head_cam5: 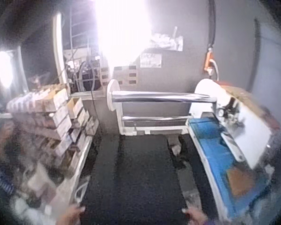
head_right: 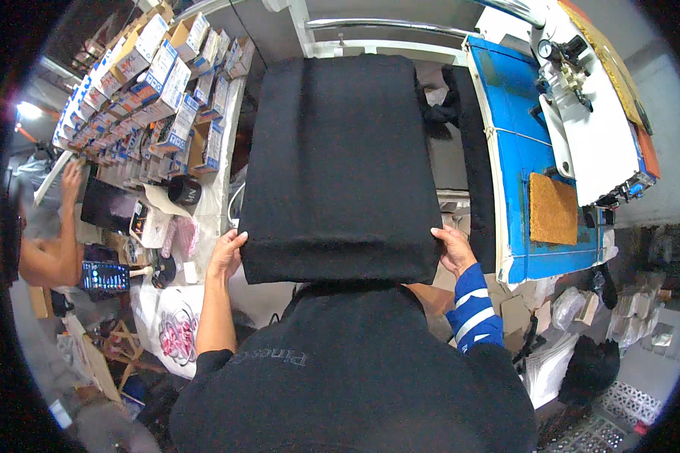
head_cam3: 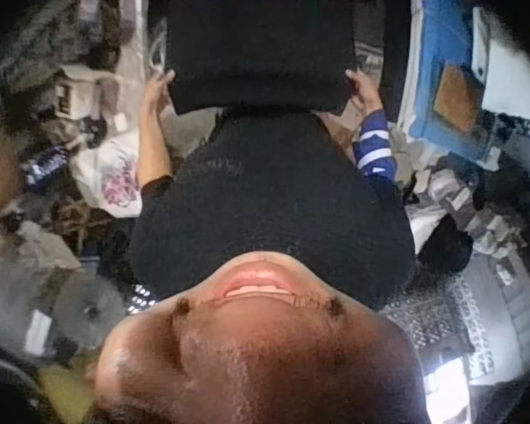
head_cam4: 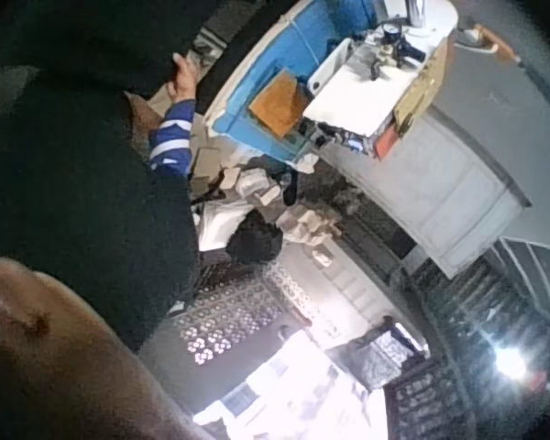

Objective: The person places black t-shirts on a heat press, aligns printed transfer sheets, and operates the press to apply designs. The person repeats this process for multiple shirts, stacking finished items on a nearby table.

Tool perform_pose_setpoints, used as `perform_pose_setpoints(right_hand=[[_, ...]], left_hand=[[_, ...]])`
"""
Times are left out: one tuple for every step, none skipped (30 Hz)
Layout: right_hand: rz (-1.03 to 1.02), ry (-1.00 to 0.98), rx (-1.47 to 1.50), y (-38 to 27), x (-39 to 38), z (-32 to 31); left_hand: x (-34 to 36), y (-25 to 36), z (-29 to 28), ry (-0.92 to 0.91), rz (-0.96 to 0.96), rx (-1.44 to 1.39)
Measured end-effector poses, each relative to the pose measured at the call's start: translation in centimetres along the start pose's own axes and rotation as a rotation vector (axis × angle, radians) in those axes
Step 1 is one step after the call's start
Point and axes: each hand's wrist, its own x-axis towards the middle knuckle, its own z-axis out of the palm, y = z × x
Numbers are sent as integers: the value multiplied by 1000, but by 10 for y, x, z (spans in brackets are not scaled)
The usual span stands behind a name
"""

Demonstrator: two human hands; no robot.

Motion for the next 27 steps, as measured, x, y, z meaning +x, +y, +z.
perform_pose_setpoints(right_hand=[[-4,11,15,-1,-4,1],[-8,21,30,-1,-6,3],[-26,32,42,1,-7,7],[-41,50,48,4,-8,8],[-56,67,53,6,-10,8],[-67,83,46,8,-12,8],[-75,94,39,10,-11,8],[-83,105,32,12,-12,7],[-89,129,6,12,-14,5],[-109,127,12,16,-14,2],[-130,126,17,20,-14,-1],[-151,125,23,23,-14,-6],[-148,129,22,25,-15,-5],[-145,133,22,25,-15,-5],[-142,137,22,25,-14,-6],[-130,129,13,24,-15,-3],[-117,121,5,20,-16,-1],[-104,113,-3,20,-18,1],[-111,109,-4,20,-19,0],[-118,114,2,21,-20,-1],[-126,118,8,24,-20,-2],[-133,122,13,25,-21,-2],[-133,124,9,26,-21,-2],[-133,126,5,27,-21,-2],[-132,131,-3,26,-23,-3],[-121,135,3,26,-24,-3],[-110,139,9,27,-23,-3]], left_hand=[[-6,5,14,34,-21,-22],[-4,3,11,36,-9,-19],[0,-2,7,39,3,-15],[1,-3,11,39,9,-19],[2,-4,15,23,30,-26],[3,-4,17,10,36,-28],[3,-5,17,3,43,-31],[3,-5,16,-5,51,-34],[4,-6,14,-12,43,-38],[4,-7,10,-21,32,-38],[5,-8,5,-30,20,-38],[8,-10,2,-42,32,-40],[7,-11,1,-48,41,-42],[6,-13,0,-54,49,-45],[7,-13,-1,-59,44,-39],[5,-12,-4,-55,38,-32],[2,-12,-5,-51,32,-25],[0,-13,-6,-52,29,-23],[0,-11,-6,-58,31,-22],[0,-10,-5,-64,33,-20],[0,-10,-4,-65,33,-22],[-1,-10,-2,-66,32,-25],[-2,-9,-1,-66,31,-27],[-2,-8,-2,-58,33,-24],[-2,-9,-3,-51,33,-24],[-2,-12,-3,-45,33,-24],[-2,-15,-3,-48,34,-30]])
